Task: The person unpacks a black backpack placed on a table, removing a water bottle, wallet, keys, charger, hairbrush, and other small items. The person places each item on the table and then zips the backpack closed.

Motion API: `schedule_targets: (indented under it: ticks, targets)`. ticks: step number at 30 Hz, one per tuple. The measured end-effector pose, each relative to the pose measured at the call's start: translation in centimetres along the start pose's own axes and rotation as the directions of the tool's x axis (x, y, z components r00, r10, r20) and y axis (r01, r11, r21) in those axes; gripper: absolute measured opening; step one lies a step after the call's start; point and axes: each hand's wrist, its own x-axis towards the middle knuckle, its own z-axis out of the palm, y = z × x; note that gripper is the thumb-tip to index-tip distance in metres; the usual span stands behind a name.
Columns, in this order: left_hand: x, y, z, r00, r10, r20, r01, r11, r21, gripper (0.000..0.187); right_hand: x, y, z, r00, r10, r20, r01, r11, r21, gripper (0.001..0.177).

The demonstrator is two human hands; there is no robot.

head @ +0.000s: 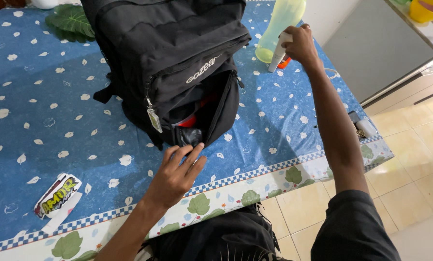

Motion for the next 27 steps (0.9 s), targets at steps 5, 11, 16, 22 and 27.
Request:
schedule_targets:
  ticks: [5, 11, 16, 22, 27]
  targets:
    - [0.0, 0.0, 0.2, 1.000, 0.004, 0.008, -0.004, 1.000, 0.011, 0.021, 0.2, -1.5, -0.9, 0.981, 0.167, 0.097, -0.165, 0.986, -0.026, 0.041]
    - [0.0, -0.1, -0.6, 1.000, 0.020, 0.020, -0.020, 0.999, 0.034, 0.024, -1.8, -7.3, -5.9, 0.999, 0.035, 0.036, -0.025, 0.968, -0.250, 0.035]
    - [0.1, 0.0, -0.9, 0.999, 0.039, -0.011, -0.039, 0.999, 0.032, 0.020, -7.3, -18.7, -11.4, 0.854, -0.396, -0.336, 0.116, 0.776, -0.620, 0.024]
    - [0.0, 0.3, -1.3, 0.998, 0.029, -0.049, -0.034, 0.995, -0.096, 0.019, -12.5, -30.5, -12.9, 0.668, -0.732, 0.134, 0.741, 0.670, -0.034, 0.031]
    - [-0.1, 0.6, -1.1, 0.997, 0.004, -0.078, -0.017, 0.984, -0.175, 0.021, -11.8, -34.1, -8.1, 0.455, -0.748, 0.484, 0.824, 0.559, 0.089, 0.032]
